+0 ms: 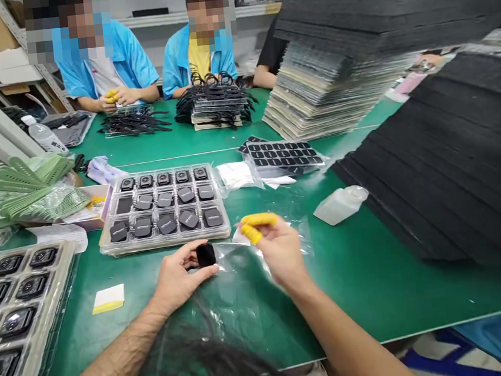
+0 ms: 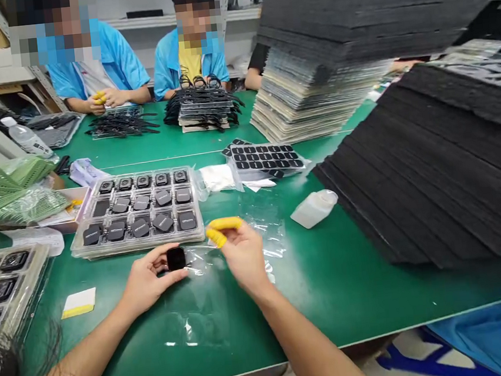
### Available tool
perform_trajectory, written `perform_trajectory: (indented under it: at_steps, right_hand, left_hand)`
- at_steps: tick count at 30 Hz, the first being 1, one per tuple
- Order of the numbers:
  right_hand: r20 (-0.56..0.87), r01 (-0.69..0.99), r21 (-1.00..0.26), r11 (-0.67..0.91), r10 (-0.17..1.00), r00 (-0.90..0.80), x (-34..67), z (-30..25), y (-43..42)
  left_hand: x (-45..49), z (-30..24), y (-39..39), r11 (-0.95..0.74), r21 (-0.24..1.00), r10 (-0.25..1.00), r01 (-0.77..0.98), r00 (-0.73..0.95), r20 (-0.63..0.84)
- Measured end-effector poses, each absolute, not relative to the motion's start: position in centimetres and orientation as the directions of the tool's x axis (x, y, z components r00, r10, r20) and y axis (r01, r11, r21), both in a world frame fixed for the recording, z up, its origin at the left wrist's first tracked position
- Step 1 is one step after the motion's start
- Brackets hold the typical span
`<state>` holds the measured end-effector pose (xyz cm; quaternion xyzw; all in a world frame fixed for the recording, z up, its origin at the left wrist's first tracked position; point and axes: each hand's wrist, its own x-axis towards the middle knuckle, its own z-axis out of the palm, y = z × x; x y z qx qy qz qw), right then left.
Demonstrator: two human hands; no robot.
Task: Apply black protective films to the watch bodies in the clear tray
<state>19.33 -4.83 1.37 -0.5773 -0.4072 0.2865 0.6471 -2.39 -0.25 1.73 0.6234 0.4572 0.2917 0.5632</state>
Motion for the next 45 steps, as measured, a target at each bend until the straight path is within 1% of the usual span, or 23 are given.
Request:
perform_trajectory:
  at_steps: [1,2,4,5,7,9,12,15,17,19,21,22,23,24,26,27,28,32,35,39,42,43,45]
  right_hand:
    - [0.265,0.207,-0.962,0.177,0.78,0.567,20.9,1.2,-5.1]
    - [0.341,0.354,-0.923,0.15,0.746,0.572,22.5,1.0,-5.7]
    - [0.4,0.623,-0.78,0.055,0.811,0.428,25.4,0.4,-7.4]
    - [0.377,0.715,-0.698,0.035,0.867,0.325,26.5,0.1,-8.4]
    - [0.333,0.828,-0.56,0.039,0.925,0.182,27.8,-0.3,-9.8]
    - [0.336,0.878,-0.475,0.052,0.933,0.127,27.7,-0.2,-10.0]
    - [0.341,0.91,-0.405,0.095,0.939,0.054,26.0,0.6,-7.6]
    - [0.22,0.915,-0.384,0.125,0.975,-0.041,24.8,1.0,-4.5]
    - [0.135,0.88,-0.457,0.126,0.988,-0.072,25.0,0.9,-3.6]
    - [0.134,0.8,-0.591,0.1,0.991,-0.025,25.7,0.9,-3.9]
    - [0.219,0.694,-0.717,0.072,0.968,0.126,25.9,1.5,-4.7]
    - [0.278,0.647,-0.757,0.091,0.941,0.193,25.5,1.9,-5.0]
    - [0.341,0.616,-0.774,0.147,0.916,0.21,24.8,2.4,-5.2]
    - [0.4,0.599,-0.767,0.229,0.901,0.168,23.8,2.8,-5.2]
    - [0.475,0.571,-0.697,0.434,0.876,-0.086,21.3,3.3,-4.8]
    - [0.468,0.558,-0.661,0.501,0.857,-0.216,20.2,3.3,-4.4]
    - [0.457,0.569,-0.626,0.533,0.842,-0.286,19.2,3.2,-4.0]
    - [0.438,0.669,-0.554,0.495,0.857,-0.271,18.3,2.1,-3.4]
    - [0.404,0.637,-0.59,0.496,0.864,-0.299,18.8,1.7,-3.6]
    - [0.386,0.636,-0.65,0.416,0.902,-0.195,18.4,1.6,-3.7]
    - [0.372,0.599,-0.681,0.422,0.903,-0.214,18.4,1.5,-3.8]
    - [0.393,0.614,-0.668,0.42,0.9,-0.188,18.8,1.4,-3.9]
    - [0.452,0.713,-0.605,0.354,0.89,-0.058,20.3,1.4,-3.9]
  left_hand:
    - [-2.4,1.7,-0.3,0.043,0.967,0.902,0.25,0.407,-0.145]
    - [-2.4,1.8,-0.3,0.036,0.967,0.902,0.254,0.408,-0.141]
    - [-2.5,1.8,-0.4,0.026,0.967,0.9,0.252,0.415,-0.133]
    - [-2.5,1.8,-0.4,0.023,0.968,0.9,0.25,0.416,-0.128]
    - [-2.5,1.8,-0.5,0.016,0.968,0.902,0.249,0.415,-0.121]
    - [-2.5,1.8,-0.6,0.009,0.968,0.903,0.25,0.414,-0.116]
    - [-2.5,1.8,-0.6,0.004,0.969,0.907,0.246,0.408,-0.107]
    - [-2.6,1.7,-0.5,0.014,0.974,0.91,0.225,0.4,-0.105]
    - [-2.6,1.5,-0.4,0.037,0.979,0.909,0.201,0.401,-0.116]
    - [-2.7,1.3,-0.4,0.059,0.982,0.905,0.181,0.405,-0.129]
    - [-2.6,1.0,-0.3,0.062,0.981,0.902,0.182,0.411,-0.134]
    - [-2.6,0.9,-0.3,0.06,0.98,0.901,0.187,0.413,-0.134]
    - [-2.6,0.8,-0.4,0.057,0.979,0.901,0.193,0.414,-0.134]
    - [-2.6,0.7,-0.4,0.052,0.979,0.901,0.2,0.414,-0.132]
    - [-2.6,0.5,-0.3,0.031,0.976,0.897,0.214,0.424,-0.122]
    - [-2.6,0.5,-0.3,0.02,0.976,0.894,0.219,0.432,-0.116]
    - [-2.6,0.5,-0.3,0.015,0.975,0.891,0.22,0.441,-0.113]
    - [-2.6,0.5,-0.2,0.052,0.98,0.892,0.193,0.431,-0.132]
    - [-2.6,0.4,-0.2,0.016,0.975,0.887,0.223,0.446,-0.117]
    - [-2.6,0.2,-0.2,0.033,0.979,0.898,0.201,0.425,-0.117]
    - [-2.5,0.2,-0.3,0.003,0.974,0.895,0.226,0.434,-0.103]
    - [-2.5,0.3,-0.3,-0.007,0.973,0.895,0.231,0.436,-0.097]
    - [-2.5,0.6,-0.5,-0.024,0.973,0.906,0.23,0.417,-0.076]
